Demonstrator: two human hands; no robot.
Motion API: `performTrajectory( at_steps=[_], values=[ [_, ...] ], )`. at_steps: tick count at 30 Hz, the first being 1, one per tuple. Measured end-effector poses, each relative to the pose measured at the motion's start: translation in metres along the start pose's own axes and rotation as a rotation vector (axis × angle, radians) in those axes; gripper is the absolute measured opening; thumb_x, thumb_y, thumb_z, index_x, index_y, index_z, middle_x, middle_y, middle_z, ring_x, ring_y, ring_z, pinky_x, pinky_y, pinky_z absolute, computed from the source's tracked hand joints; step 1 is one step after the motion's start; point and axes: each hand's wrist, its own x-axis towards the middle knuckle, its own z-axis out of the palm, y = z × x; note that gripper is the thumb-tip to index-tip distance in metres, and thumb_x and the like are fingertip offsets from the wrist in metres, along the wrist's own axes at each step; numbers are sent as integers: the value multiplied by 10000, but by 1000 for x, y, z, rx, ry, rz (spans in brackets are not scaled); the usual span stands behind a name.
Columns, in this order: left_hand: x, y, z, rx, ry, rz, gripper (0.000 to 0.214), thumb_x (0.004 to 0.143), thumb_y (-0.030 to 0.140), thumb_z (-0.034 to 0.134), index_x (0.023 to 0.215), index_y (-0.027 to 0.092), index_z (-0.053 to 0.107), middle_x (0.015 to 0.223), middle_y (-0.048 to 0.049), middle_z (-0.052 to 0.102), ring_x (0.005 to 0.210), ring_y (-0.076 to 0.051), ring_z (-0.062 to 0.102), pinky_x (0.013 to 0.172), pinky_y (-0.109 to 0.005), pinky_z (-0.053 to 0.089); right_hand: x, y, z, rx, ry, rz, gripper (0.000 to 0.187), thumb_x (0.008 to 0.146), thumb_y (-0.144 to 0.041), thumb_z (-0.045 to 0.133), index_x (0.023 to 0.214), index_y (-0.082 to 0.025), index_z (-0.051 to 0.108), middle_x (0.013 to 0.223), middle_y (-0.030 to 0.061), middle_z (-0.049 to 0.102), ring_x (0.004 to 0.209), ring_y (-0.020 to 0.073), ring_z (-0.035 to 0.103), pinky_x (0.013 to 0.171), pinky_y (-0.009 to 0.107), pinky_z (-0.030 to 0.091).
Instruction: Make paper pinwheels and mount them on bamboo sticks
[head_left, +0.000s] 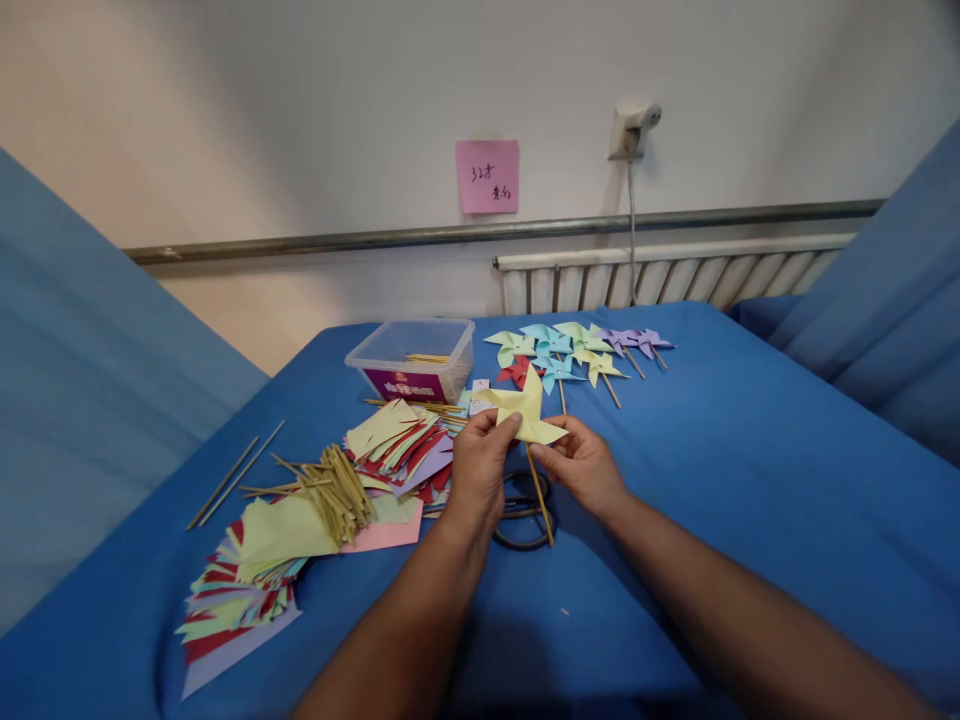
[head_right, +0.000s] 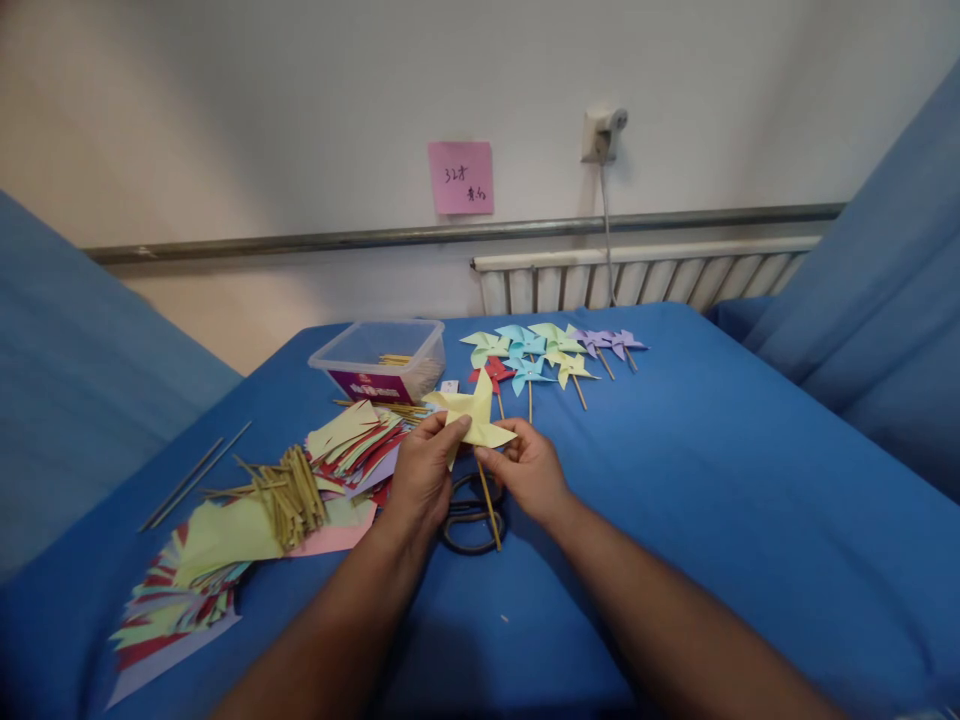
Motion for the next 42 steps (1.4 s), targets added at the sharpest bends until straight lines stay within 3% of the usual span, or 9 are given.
performTrajectory(
  at_steps=[9,15,19,23,29,36,42],
  values=[
    [-3,2,4,-104,-58,-148,284,587,242,825,798,127,675,696,-20,685,593,-123,592,614,-242,437,6,-3,-11,-42,69,-72,335,735,-466,754,886,-199,618,698,-18,652,469,86,496,439,216,393],
    [-4,0,3,-134,-62,-138,279,586,235,827,798,131,678,726,-30,697,653,-145,628,693,-264,467,2,0,-9,-222,91,-237,574,651,-348,839,1142,-228,568,1141,72,674,867,189,665,773,337,548],
    [-7,-3,5,-113,-48,-180,252,574,229,824,733,140,650,675,-8,666,582,-115,585,630,-242,441,-1,3,-7,-346,67,-307,483,715,-327,794,1126,-228,561,1081,63,707,960,228,676,868,385,535],
    [-7,-5,6,-111,-17,-166,272,544,221,832,670,153,601,671,-1,658,585,-109,582,626,-234,437,-1,2,-10,-466,104,-350,266,819,-347,692,1036,-218,608,1001,55,730,888,217,684,830,374,531],
    [-7,-6,6,-138,-37,-178,252,563,218,825,704,149,627,676,-1,658,598,-115,589,616,-234,434,-4,0,-9,-661,63,-405,540,717,-339,784,1194,-232,553,1141,82,688,1020,266,656,891,417,513],
    [-6,-7,7,-167,-38,-213,264,559,186,830,728,146,631,676,3,657,583,-105,581,600,-227,435,-3,-1,-10,-767,87,-475,289,869,-336,627,1131,-218,590,1066,87,714,963,252,676,859,389,517],
    [-7,-4,7,-213,-55,-246,287,573,176,815,801,146,642,719,3,663,593,-107,590,560,-225,437,-3,-2,-12,-690,76,-451,322,824,-337,688,1117,-232,604,1064,66,724,952,247,682,853,386,523]
  ],
)
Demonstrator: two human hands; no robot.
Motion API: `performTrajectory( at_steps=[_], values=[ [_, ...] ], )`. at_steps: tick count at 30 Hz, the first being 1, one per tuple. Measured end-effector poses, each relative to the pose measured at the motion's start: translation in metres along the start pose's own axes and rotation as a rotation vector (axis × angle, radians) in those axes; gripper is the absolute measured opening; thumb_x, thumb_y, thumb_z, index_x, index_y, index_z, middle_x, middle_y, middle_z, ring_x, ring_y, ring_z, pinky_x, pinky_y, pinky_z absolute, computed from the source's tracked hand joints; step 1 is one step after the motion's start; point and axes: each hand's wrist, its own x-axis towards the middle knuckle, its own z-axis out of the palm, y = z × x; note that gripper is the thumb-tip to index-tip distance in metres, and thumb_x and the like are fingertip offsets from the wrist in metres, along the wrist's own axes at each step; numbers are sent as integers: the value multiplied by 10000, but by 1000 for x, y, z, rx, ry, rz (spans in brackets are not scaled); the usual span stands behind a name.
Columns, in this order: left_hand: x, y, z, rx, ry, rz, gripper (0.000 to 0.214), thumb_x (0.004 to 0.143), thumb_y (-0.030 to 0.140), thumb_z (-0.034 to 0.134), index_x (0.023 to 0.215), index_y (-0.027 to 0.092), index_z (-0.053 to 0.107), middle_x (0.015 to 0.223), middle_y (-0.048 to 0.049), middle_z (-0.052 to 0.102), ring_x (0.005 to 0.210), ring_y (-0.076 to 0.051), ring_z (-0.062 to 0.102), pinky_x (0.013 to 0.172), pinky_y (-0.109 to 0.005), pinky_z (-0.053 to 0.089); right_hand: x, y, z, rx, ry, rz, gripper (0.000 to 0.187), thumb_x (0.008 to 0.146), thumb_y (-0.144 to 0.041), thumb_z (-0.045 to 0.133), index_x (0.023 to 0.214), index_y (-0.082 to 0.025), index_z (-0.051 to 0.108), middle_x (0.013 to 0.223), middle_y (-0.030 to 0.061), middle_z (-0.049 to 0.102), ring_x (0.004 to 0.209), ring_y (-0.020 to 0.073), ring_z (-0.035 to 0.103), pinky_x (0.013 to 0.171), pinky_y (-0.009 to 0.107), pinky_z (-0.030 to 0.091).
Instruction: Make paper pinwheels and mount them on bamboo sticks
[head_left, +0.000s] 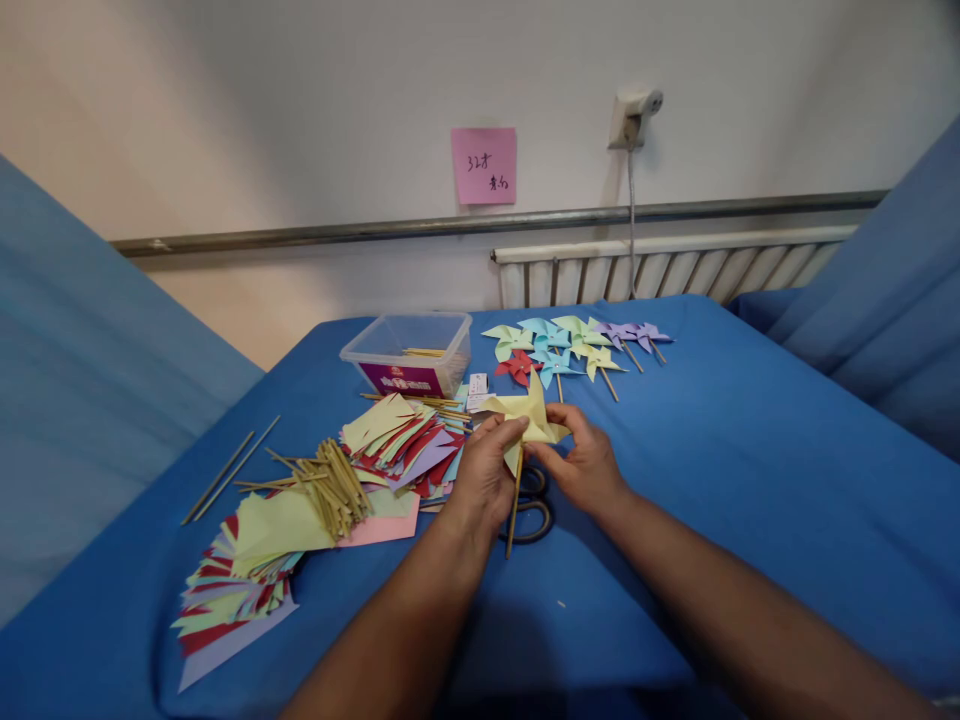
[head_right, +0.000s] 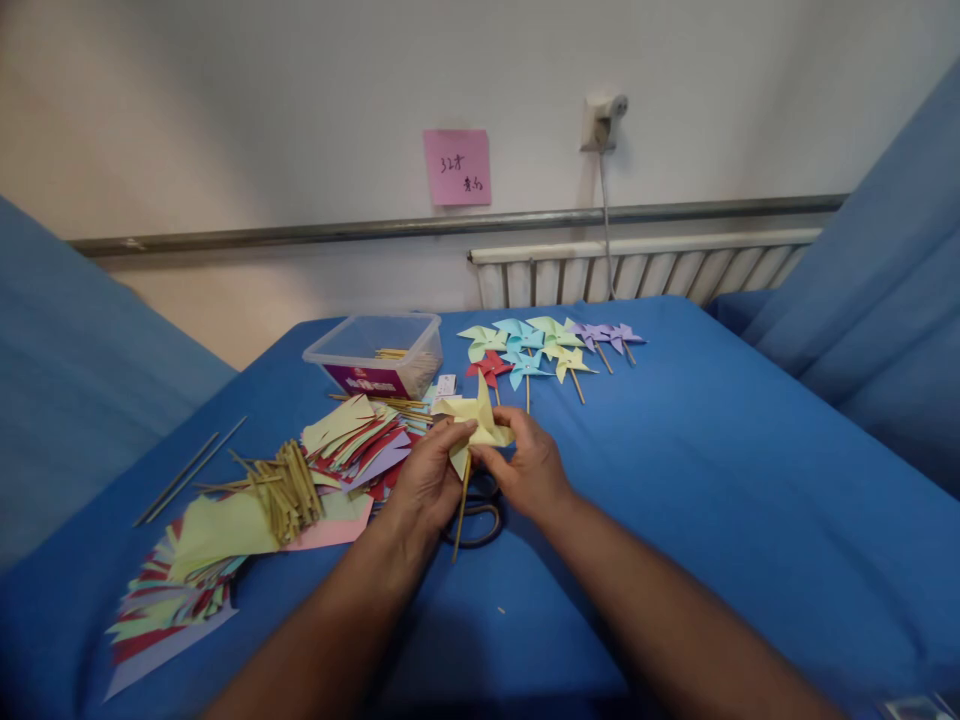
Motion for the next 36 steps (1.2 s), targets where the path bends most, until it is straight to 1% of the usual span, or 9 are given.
performTrajectory(
  at_steps=[4,9,14,20,26,29,32,34,36],
  values=[
    [0,0,-1,41,16,-37,280,576,184,815,791,143,640,698,9,646,543,-92,556,483,-212,397,1,1,0,108,26,42,259,837,-326,684,1066,-223,620,1004,51,737,911,227,688,837,369,524],
    [1,0,-2,36,2,-37,280,578,190,816,787,141,636,701,11,646,539,-87,552,487,-205,413,1,4,2,273,17,99,305,793,-335,737,1055,-225,625,1014,45,730,917,223,682,839,370,526],
    [0,1,-2,71,-1,-58,271,583,192,815,785,133,645,715,5,648,547,-85,552,479,-200,408,1,7,4,398,21,167,221,818,-323,704,1011,-232,648,918,24,723,822,198,677,761,343,530],
    [0,0,-2,49,-20,-64,283,568,198,817,779,130,641,677,9,636,531,-92,551,506,-216,422,1,5,5,506,-21,208,327,769,-359,764,1042,-234,636,997,42,742,925,225,694,840,378,539],
    [0,-1,-2,59,-12,-88,282,564,197,812,787,130,651,686,8,639,521,-90,538,495,-219,391,1,6,7,498,-3,209,278,798,-355,731,1027,-228,636,984,44,744,900,220,699,833,381,546],
    [2,-2,-3,41,-28,-68,278,565,196,809,791,125,664,709,-6,653,570,-106,568,556,-235,432,0,5,5,454,-28,176,352,767,-348,764,1065,-230,620,1025,52,738,932,231,697,837,380,545],
    [3,-3,-4,17,-38,-61,279,566,188,806,800,121,669,738,-19,667,631,-123,599,633,-248,467,-2,5,4,331,-51,128,410,739,-316,785,1100,-233,610,1064,53,729,953,237,691,844,379,539],
    [3,-3,-4,24,-33,-62,275,569,187,804,795,122,662,721,-14,659,610,-117,588,608,-242,458,-2,6,3,253,-45,100,360,770,-303,752,1094,-236,612,1060,48,730,954,237,691,845,379,533],
    [3,-3,-3,45,-24,-74,269,572,190,801,785,124,651,673,3,633,546,-101,550,540,-231,426,-2,7,3,203,-31,84,297,807,-310,714,1079,-238,620,1038,45,738,941,237,695,832,376,529]
  ],
)
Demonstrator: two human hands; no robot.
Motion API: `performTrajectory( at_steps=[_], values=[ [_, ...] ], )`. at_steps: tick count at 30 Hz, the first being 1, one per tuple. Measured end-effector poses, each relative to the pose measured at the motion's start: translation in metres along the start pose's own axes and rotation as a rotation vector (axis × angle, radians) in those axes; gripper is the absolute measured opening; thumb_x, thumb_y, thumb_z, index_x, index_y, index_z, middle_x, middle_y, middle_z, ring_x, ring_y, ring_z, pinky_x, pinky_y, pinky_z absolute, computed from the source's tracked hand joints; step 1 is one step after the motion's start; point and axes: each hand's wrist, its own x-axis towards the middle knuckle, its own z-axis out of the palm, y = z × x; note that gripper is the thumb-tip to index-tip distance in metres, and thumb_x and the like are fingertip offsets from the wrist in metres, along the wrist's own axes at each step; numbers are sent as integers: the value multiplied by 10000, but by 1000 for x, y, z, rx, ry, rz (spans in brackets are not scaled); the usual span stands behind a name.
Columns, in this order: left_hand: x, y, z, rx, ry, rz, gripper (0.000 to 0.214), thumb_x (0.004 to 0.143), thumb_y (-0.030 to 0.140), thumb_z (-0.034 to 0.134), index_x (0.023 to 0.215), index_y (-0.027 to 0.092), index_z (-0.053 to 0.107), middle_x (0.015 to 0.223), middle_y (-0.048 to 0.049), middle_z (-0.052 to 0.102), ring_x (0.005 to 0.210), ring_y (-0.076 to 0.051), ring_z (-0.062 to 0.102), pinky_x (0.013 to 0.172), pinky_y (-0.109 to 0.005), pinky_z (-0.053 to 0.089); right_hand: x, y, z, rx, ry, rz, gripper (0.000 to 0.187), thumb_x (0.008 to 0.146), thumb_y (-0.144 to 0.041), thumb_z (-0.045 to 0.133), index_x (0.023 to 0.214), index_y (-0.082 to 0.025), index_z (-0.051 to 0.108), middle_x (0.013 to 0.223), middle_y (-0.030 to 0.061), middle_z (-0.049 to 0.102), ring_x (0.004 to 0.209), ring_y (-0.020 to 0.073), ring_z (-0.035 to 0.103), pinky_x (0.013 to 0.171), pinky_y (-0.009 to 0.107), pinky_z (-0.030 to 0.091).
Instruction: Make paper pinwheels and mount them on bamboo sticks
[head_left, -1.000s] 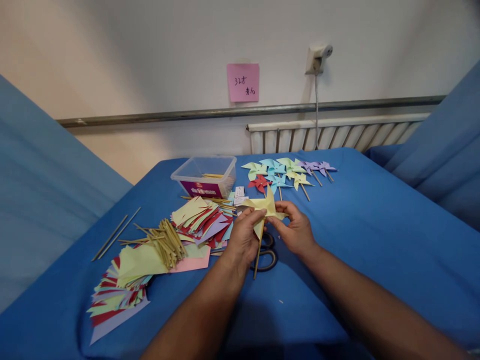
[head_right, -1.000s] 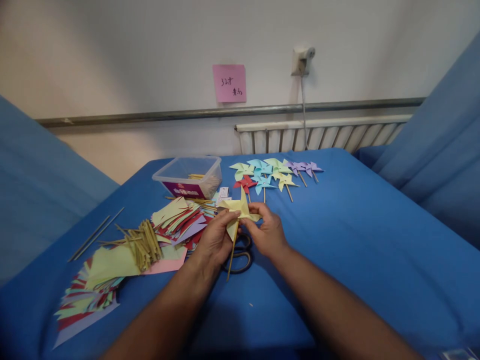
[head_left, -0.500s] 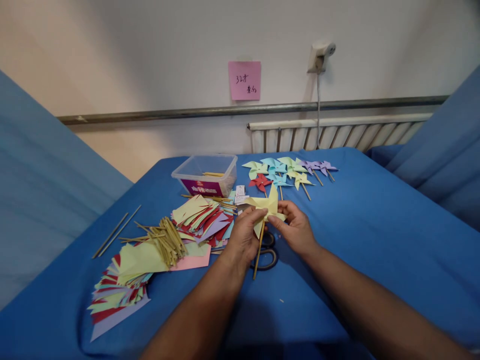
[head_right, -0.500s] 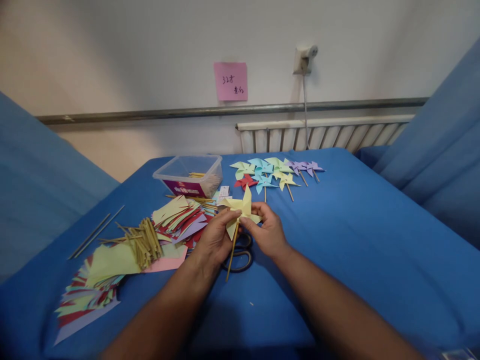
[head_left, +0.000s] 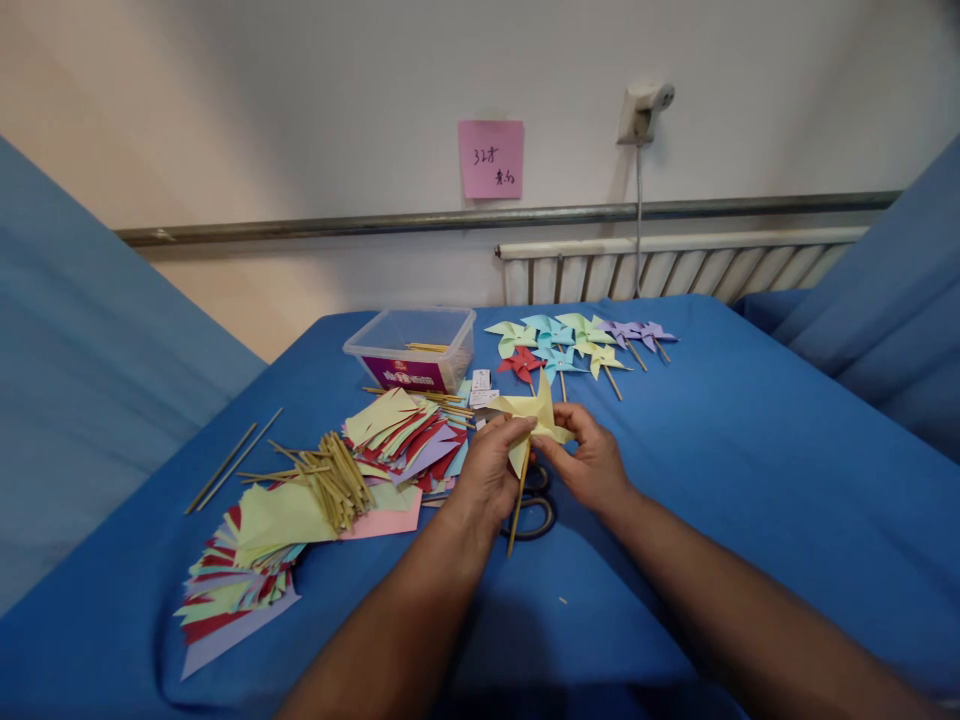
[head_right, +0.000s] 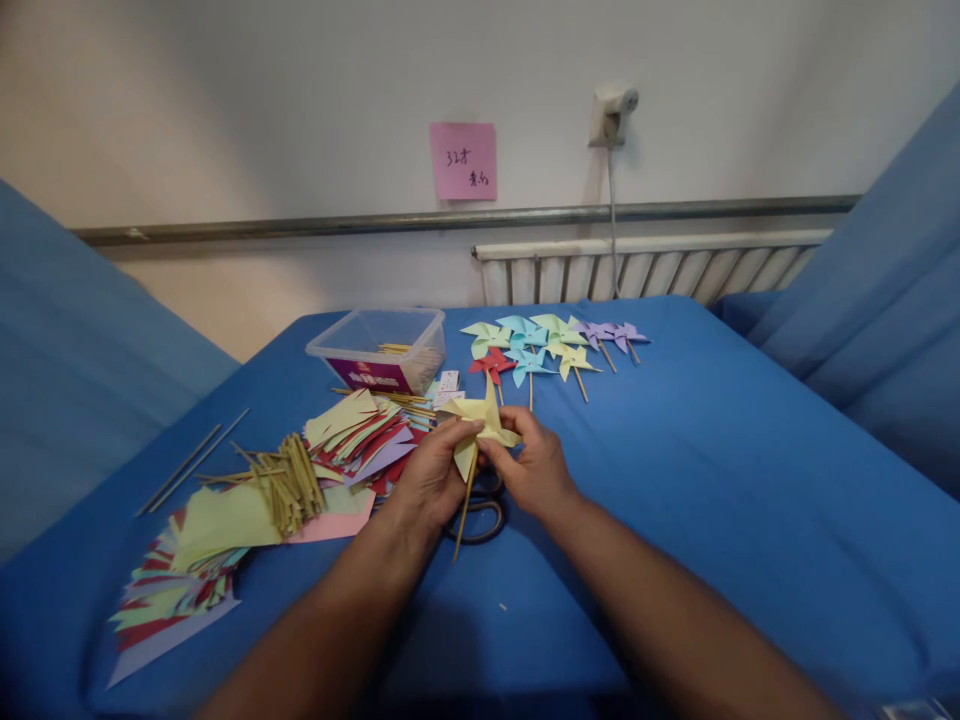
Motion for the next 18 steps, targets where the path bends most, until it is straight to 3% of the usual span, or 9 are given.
performTrajectory(
  at_steps=[4,9,13,18],
  values=[
    [-4,4,4,6,15,-7,262,575,181,794,783,126,646,658,9,623,518,-94,537,505,-224,420,0,-3,-2,41,-3,28,273,821,-362,709,1056,-236,649,999,37,747,896,229,690,794,352,521],
    [-7,7,5,50,22,-47,256,582,177,796,794,135,660,685,0,643,526,-103,554,463,-220,403,7,-7,-4,431,20,259,287,849,-494,664,908,-216,703,833,8,716,748,170,642,696,283,490],
    [-8,4,5,39,-39,-79,278,586,159,799,832,136,673,719,-7,658,541,-107,572,470,-221,405,13,-6,-4,727,85,446,326,712,-498,804,796,-202,696,723,-18,684,623,124,591,612,244,459],
    [-9,2,5,55,-79,-75,246,576,161,821,733,139,633,660,4,633,521,-94,552,494,-216,410,14,-8,-1,754,90,489,361,608,-467,874,740,-197,674,644,-37,648,557,110,554,568,239,439]
  ],
)
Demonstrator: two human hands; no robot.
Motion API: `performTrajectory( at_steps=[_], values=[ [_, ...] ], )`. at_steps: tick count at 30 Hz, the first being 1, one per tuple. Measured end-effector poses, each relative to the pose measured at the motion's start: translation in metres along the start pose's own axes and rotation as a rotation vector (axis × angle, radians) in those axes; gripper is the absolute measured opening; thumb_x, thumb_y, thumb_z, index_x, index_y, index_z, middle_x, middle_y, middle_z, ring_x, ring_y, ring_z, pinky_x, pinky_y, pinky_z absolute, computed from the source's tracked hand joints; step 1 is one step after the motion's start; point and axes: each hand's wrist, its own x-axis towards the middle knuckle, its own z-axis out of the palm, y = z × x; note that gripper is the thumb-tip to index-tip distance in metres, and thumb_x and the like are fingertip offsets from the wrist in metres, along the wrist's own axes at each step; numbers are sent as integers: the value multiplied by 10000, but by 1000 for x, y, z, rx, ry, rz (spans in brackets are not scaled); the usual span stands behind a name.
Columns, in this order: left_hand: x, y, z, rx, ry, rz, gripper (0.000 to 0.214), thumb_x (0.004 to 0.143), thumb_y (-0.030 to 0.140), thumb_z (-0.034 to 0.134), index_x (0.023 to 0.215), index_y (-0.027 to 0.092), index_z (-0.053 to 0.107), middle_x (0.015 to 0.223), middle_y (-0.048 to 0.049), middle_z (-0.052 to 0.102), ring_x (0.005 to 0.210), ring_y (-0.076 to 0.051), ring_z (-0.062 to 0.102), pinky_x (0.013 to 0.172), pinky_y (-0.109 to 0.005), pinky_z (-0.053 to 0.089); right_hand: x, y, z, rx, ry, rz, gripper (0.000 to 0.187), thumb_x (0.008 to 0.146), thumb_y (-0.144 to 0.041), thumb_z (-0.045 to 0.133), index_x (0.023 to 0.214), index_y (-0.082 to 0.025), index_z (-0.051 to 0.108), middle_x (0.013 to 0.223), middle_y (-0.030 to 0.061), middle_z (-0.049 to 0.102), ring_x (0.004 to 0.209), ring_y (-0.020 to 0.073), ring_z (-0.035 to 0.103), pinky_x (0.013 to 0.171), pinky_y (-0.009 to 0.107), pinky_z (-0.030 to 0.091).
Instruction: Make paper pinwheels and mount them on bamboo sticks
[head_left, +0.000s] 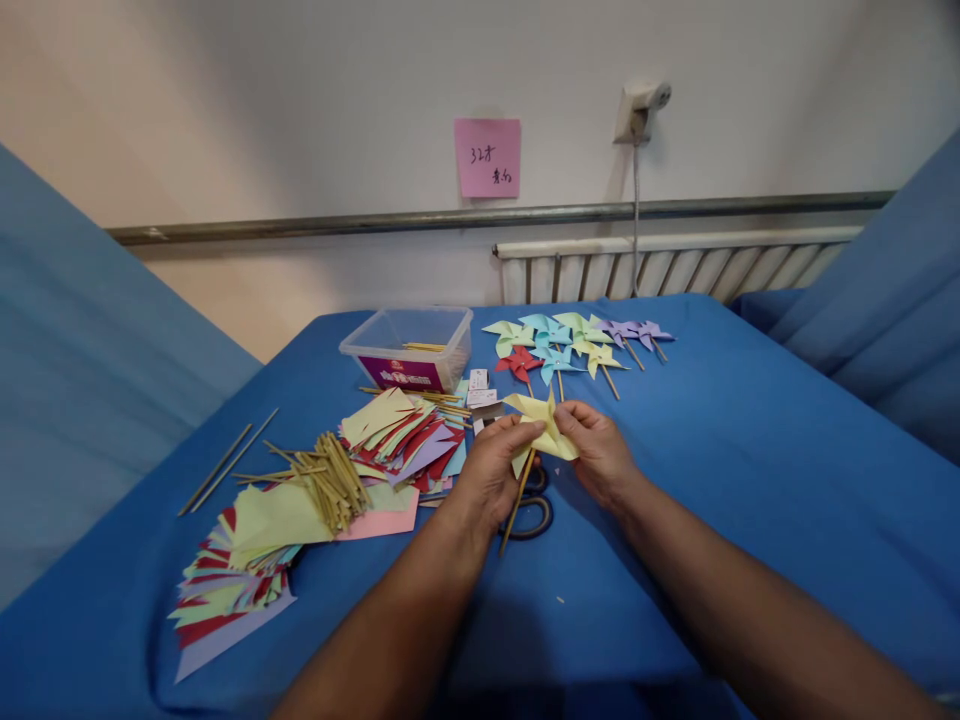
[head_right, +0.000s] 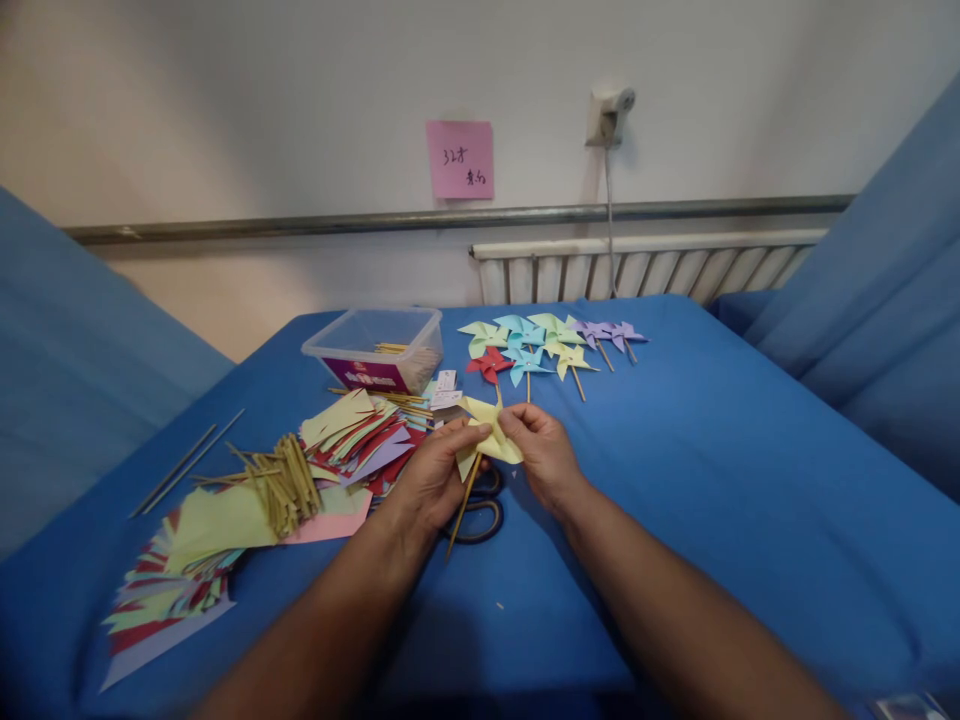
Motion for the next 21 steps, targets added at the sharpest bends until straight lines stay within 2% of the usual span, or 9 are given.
performTrajectory(
  at_steps=[4,9,11,13,15,18,21],
  values=[
    [-1,0,-1,19,32,-13,265,583,191,836,733,154,621,667,9,629,539,-92,552,505,-212,404,0,2,0,-43,19,-19,356,628,-478,851,718,-196,654,632,-39,631,545,110,543,555,242,433],
    [0,-1,-2,59,17,2,265,594,223,840,739,151,630,665,3,622,545,-94,548,523,-221,404,2,4,-5,-147,33,-49,361,669,-496,813,756,-199,627,645,-27,619,550,128,550,547,259,447],
    [0,0,-2,100,20,12,277,591,253,843,736,150,631,642,-2,618,512,-99,531,504,-234,389,1,1,-7,-216,57,-133,339,729,-488,770,885,-210,656,770,1,665,636,148,595,611,280,486],
    [-1,0,-1,144,27,28,295,585,284,845,745,147,639,632,-10,625,483,-106,520,486,-245,376,0,-5,-10,-351,80,-300,359,811,-467,698,1095,-251,658,1042,46,685,832,184,639,749,326,519],
    [-3,1,2,176,34,45,306,582,301,848,748,146,642,620,-7,624,461,-101,504,475,-244,360,-4,-11,-11,-542,60,-487,376,869,-429,639,1222,-301,637,1291,65,599,1083,225,601,908,378,495],
    [-4,0,4,183,31,81,296,583,284,850,733,144,637,617,6,614,481,-89,504,490,-227,351,-8,-16,-10,-759,-34,-642,277,904,-362,600,1158,-311,699,1341,65,551,1272,255,506,1055,425,408],
    [-3,-2,4,168,24,116,286,579,256,848,740,133,646,647,-2,625,530,-92,528,518,-219,354,-9,-13,-9,-774,-92,-619,215,908,-333,596,1068,-296,735,1285,66,587,1241,255,542,1048,426,415]
  ],
)
